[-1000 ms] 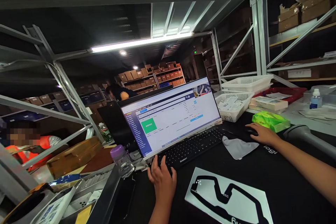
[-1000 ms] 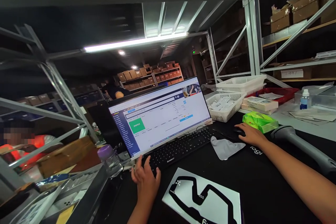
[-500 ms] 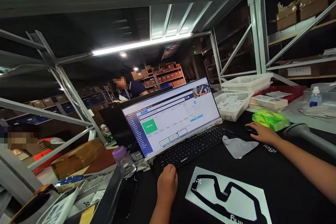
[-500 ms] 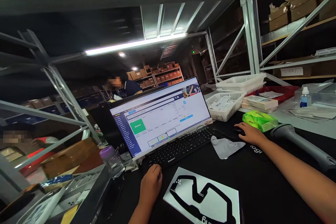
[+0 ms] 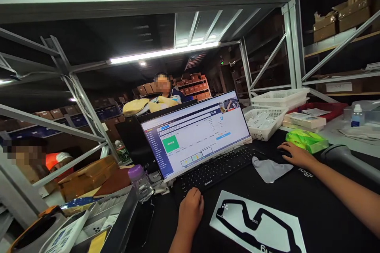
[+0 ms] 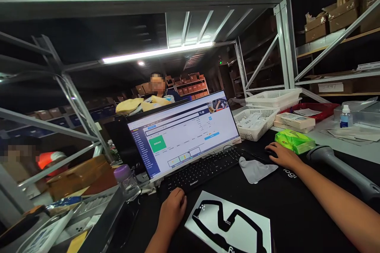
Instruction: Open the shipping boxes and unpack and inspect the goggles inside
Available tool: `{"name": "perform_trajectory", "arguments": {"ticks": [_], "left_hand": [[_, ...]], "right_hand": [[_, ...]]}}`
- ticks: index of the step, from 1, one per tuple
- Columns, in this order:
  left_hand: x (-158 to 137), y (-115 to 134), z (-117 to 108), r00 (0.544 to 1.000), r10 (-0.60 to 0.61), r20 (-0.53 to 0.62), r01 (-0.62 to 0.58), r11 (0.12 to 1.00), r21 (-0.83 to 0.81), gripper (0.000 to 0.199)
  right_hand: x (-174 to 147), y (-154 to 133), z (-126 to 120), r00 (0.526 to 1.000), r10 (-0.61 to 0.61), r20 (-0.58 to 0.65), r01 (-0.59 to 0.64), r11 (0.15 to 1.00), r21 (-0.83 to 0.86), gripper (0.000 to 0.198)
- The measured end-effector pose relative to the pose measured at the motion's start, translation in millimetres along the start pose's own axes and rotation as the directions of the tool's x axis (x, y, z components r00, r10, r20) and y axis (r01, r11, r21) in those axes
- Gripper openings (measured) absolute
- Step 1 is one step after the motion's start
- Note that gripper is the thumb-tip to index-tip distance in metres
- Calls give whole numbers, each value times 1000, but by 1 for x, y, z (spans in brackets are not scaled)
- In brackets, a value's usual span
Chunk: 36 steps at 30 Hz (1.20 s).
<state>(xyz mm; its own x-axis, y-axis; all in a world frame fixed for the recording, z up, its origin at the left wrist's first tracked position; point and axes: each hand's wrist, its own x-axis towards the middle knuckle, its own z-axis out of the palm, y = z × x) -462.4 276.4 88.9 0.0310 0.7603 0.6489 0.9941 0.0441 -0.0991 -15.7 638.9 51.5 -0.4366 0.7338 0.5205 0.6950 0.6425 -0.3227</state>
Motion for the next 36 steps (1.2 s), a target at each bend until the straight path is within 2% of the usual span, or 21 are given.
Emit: {"name": "perform_trajectory", "arguments": {"ticks": [9,36], "left_hand": [[1,2,-2,1000,7,-22,-8,1000,-19,19],[0,3,-4,999,36,-39,-37,999,-31,17]], "right_hand": [[-3,-10,-9,1000,27,7,-27,1000,-8,55],[4,10,8,1000,-6,28,7,1000,-26,49]]}}
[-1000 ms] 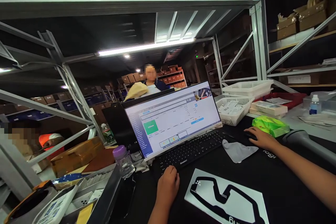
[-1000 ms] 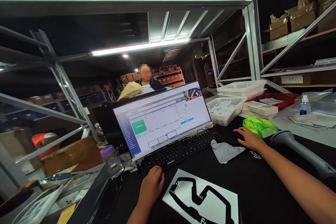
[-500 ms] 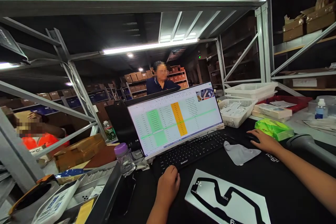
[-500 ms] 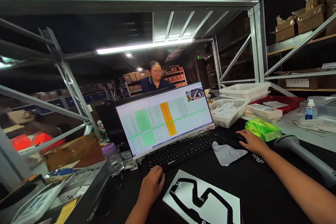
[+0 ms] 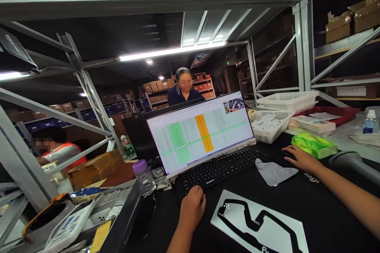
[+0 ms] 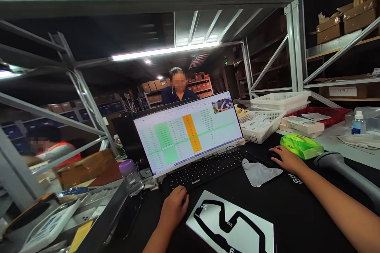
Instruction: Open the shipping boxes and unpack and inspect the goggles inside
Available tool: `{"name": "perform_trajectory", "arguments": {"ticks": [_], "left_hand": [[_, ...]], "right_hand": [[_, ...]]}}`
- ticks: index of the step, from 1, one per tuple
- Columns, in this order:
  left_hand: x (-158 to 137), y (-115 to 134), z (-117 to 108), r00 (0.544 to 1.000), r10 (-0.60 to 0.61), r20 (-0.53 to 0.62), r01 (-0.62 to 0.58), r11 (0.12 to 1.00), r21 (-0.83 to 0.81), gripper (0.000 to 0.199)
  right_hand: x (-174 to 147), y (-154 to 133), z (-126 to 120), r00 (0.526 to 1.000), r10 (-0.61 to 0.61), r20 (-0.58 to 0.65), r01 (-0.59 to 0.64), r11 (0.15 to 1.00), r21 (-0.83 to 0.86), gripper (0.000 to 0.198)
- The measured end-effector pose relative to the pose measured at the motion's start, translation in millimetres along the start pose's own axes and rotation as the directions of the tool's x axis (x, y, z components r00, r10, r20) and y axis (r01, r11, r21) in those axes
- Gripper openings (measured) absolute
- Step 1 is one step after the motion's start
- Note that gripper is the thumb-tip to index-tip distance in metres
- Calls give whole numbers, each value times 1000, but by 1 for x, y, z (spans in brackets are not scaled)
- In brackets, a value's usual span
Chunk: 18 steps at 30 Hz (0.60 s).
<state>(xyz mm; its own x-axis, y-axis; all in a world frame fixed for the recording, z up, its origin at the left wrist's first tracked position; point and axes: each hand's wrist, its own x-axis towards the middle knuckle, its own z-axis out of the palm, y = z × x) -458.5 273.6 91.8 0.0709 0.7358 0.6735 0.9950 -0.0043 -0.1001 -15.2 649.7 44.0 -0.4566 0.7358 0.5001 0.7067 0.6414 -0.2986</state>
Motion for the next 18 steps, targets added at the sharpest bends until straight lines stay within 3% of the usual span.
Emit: {"name": "perform_trajectory", "arguments": {"ticks": [9,11,15,18], "left_hand": [[2,-1,0,995,31,-91,-29,999,25,17],[2,-3,2,988,-1,-157,9,999,45,13],[1,-8,7,945,-103,-312,136,987,86,37],[1,-8,7,924,-148,-351,189,978,85,41]], "right_hand": [[0,5,5,1000,-16,-19,16,1000,2,51],[1,6,6,999,-19,-26,19,1000,1,50],[2,10,10,999,-24,-34,24,1000,0,47],[2,12,12,999,-23,-42,23,1000,1,49]]}}
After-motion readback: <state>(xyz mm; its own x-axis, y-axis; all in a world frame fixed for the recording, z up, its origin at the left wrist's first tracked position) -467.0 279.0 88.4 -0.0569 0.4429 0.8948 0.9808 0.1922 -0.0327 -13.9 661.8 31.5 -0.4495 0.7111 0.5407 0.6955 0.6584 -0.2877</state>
